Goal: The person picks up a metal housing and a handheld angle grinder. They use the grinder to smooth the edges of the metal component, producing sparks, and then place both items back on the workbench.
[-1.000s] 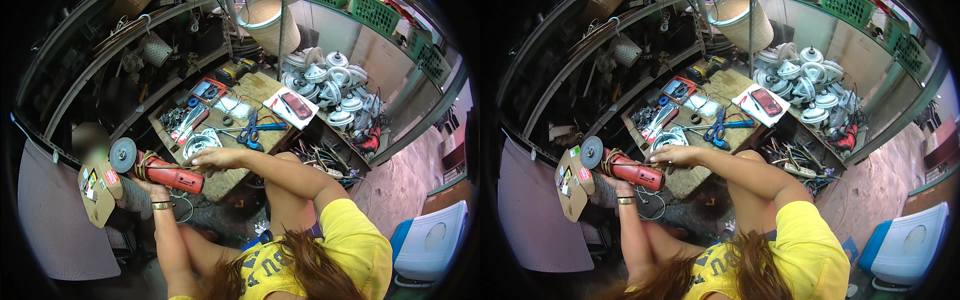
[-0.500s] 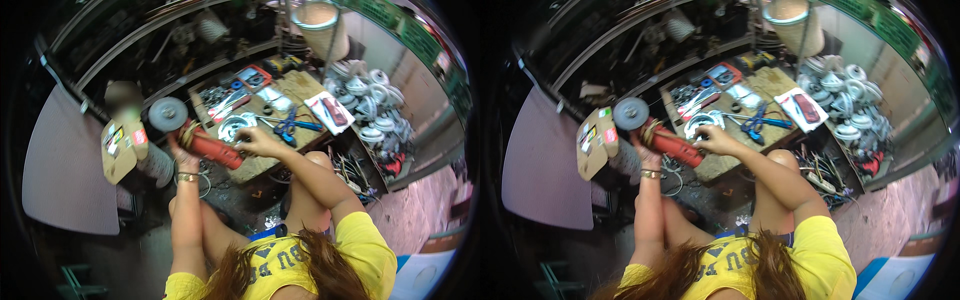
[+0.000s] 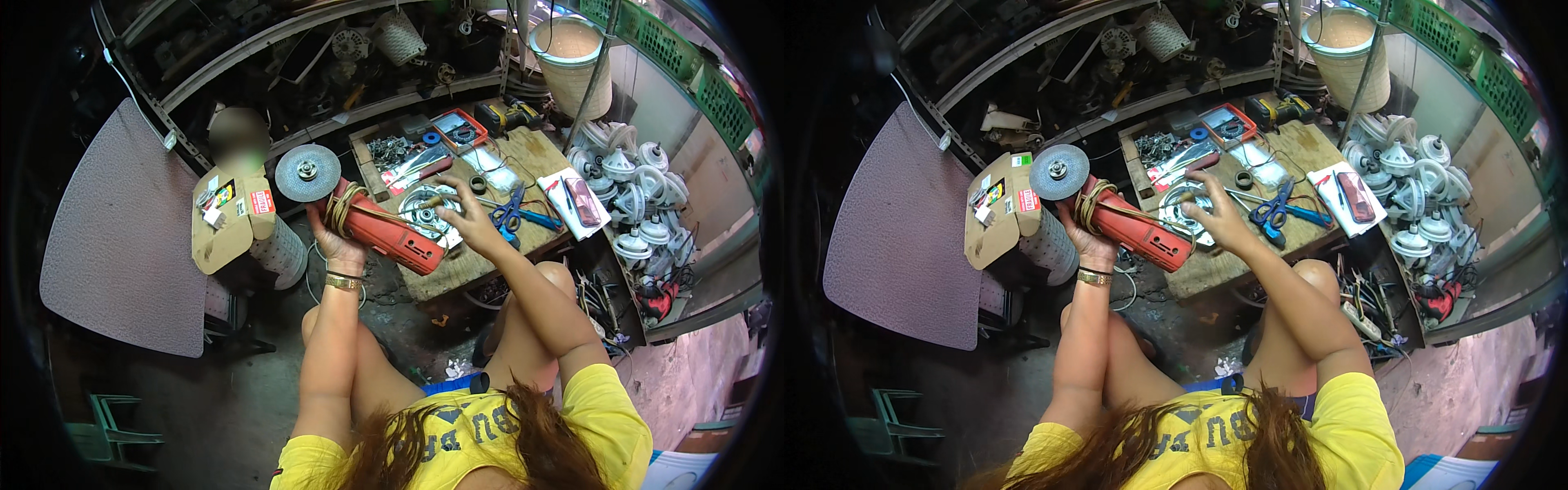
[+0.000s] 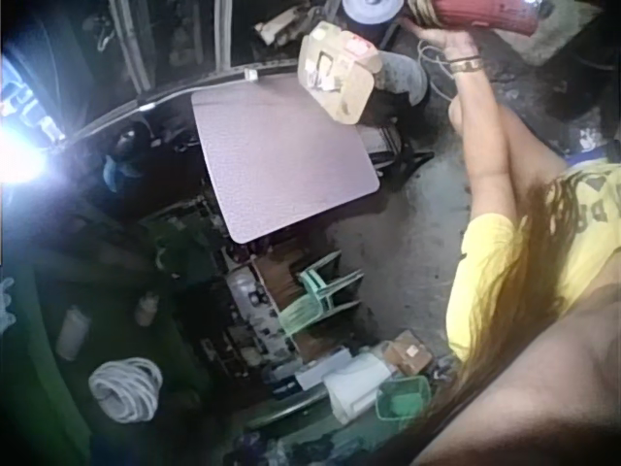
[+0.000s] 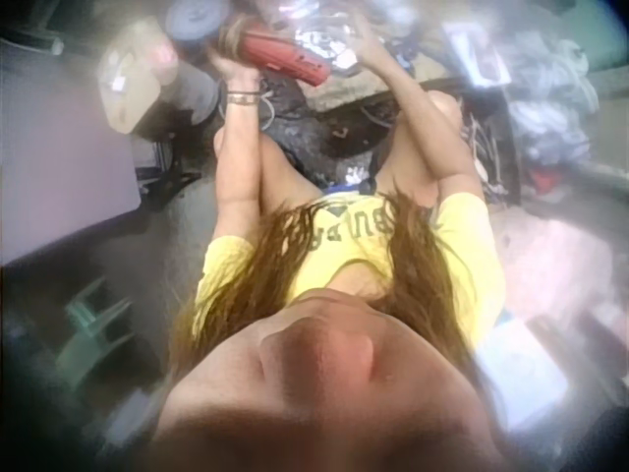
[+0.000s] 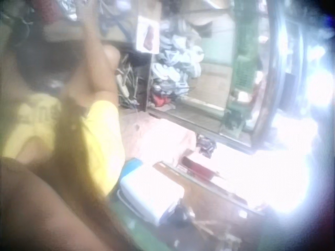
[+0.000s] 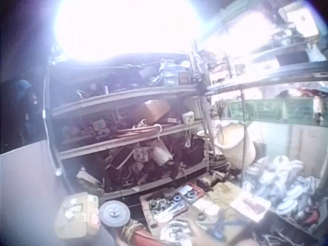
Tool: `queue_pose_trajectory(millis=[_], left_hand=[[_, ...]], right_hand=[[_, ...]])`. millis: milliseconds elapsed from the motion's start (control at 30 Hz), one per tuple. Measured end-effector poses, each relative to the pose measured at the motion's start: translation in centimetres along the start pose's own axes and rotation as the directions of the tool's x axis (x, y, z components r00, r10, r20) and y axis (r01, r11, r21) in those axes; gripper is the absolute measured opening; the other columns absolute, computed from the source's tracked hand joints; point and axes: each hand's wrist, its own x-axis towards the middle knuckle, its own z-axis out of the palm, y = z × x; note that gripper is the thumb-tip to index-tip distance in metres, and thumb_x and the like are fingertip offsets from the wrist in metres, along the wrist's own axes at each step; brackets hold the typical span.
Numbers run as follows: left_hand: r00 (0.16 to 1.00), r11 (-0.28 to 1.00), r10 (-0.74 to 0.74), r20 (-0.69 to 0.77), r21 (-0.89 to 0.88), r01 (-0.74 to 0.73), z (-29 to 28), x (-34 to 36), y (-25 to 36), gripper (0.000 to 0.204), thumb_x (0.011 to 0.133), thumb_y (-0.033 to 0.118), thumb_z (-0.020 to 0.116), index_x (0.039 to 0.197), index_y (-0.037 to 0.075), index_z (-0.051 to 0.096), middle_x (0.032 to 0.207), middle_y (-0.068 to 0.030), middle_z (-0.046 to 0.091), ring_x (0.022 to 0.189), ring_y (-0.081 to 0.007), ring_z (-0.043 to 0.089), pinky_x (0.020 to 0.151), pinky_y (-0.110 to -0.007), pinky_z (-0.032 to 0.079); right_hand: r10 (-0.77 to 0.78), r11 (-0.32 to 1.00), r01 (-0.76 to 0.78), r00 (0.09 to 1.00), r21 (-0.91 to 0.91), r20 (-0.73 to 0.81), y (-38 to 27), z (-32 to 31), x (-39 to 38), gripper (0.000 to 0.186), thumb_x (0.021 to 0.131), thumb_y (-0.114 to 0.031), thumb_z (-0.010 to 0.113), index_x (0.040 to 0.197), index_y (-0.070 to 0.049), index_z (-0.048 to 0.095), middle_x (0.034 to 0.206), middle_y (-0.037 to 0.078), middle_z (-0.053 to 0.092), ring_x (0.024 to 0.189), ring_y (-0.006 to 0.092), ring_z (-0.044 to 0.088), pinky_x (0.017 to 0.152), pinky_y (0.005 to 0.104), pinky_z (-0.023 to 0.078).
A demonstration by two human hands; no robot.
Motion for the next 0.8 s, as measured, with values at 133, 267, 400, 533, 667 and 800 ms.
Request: queue_pose_trajectory(millis=[133,267,400,533,667,800], left_hand=[[0.960,0.968,-0.100,0.263,-0.198,0.156,0.3,-0.6,1.5,0.066,0.082,0.064,0.057,0.124,0.013,0.055,0.115,-0.0074,0.061,0.109,-0.0269,0.056,0.097,-0.050,0.044],[0.997,0.987,-0.041,-0.058,-0.159,0.031,1.6,-0.8,1.8,0.072,0.081,0.066,0.055,0.128,0.012,0.053,0.121,-0.0078,0.059,0.113,-0.0280,0.055,0.101,-0.051,0.041],[0.999,0.994,0.017,-0.036,-0.107,-0.021,-1.3,0.8,2.5,0.063,0.085,0.055,0.061,0.128,0.010,0.054,0.123,-0.0086,0.060,0.118,-0.0275,0.054,0.104,-0.050,0.040],[0.981,0.971,0.195,0.009,0.143,-0.194,-2.9,2.0,4.1,0.061,0.086,0.052,0.062,0.126,0.007,0.054,0.124,-0.0106,0.059,0.118,-0.0270,0.055,0.102,-0.046,0.044],[0.998,0.998,0.060,-0.022,-0.011,-0.060,-2.0,1.5,4.6,0.070,0.085,0.065,0.054,0.123,0.007,0.055,0.113,-0.0121,0.063,0.105,-0.0290,0.060,0.095,-0.047,0.049],[0.993,0.986,-0.021,-0.117,-0.166,0.001,-2.4,1.1,4.6,0.076,0.081,0.072,0.049,0.118,0.006,0.055,0.108,-0.0137,0.064,0.099,-0.0314,0.062,0.093,-0.051,0.049]], right_hand=[[0.277,0.936,-0.324,0.918,0.134,0.284,-0.5,2.0,1.5,0.047,0.093,-0.017,0.057,0.137,-0.009,0.045,0.129,0.008,0.051,0.115,0.0204,0.052,0.096,0.0380,0.043],[0.198,0.978,-0.205,0.875,-0.033,0.441,2.0,3.7,-0.1,0.039,0.091,-0.015,0.063,0.128,-0.006,0.056,0.115,0.007,0.064,0.110,0.0162,0.056,0.091,0.0340,0.046],[0.286,0.946,-0.112,0.725,-0.303,0.626,0.2,5.1,-2.3,0.029,0.094,-0.029,0.060,0.098,-0.001,0.063,0.087,0.009,0.066,0.077,0.0169,0.061,0.071,0.0291,0.048],[0.168,0.985,-0.134,0.891,-0.109,0.422,-7.3,1.2,-3.3,0.039,0.097,-0.035,0.054,0.080,-0.001,0.062,0.067,0.003,0.059,0.062,0.0094,0.055,0.057,0.0267,0.045],[0.134,0.907,-0.163,0.986,-0.389,-0.101,-7.1,-7.1,-0.6,0.023,0.091,-0.025,0.056,0.089,-0.004,0.065,0.073,0.007,0.065,0.065,0.0201,0.062,0.060,0.0339,0.049],[0.517,0.570,0.039,0.760,-0.821,0.395,-5.4,-5.5,-1.6,0.022,0.084,-0.023,0.059,0.102,-0.012,0.067,0.089,0.016,0.069,0.088,0.0341,0.066,0.078,0.0441,0.050]])
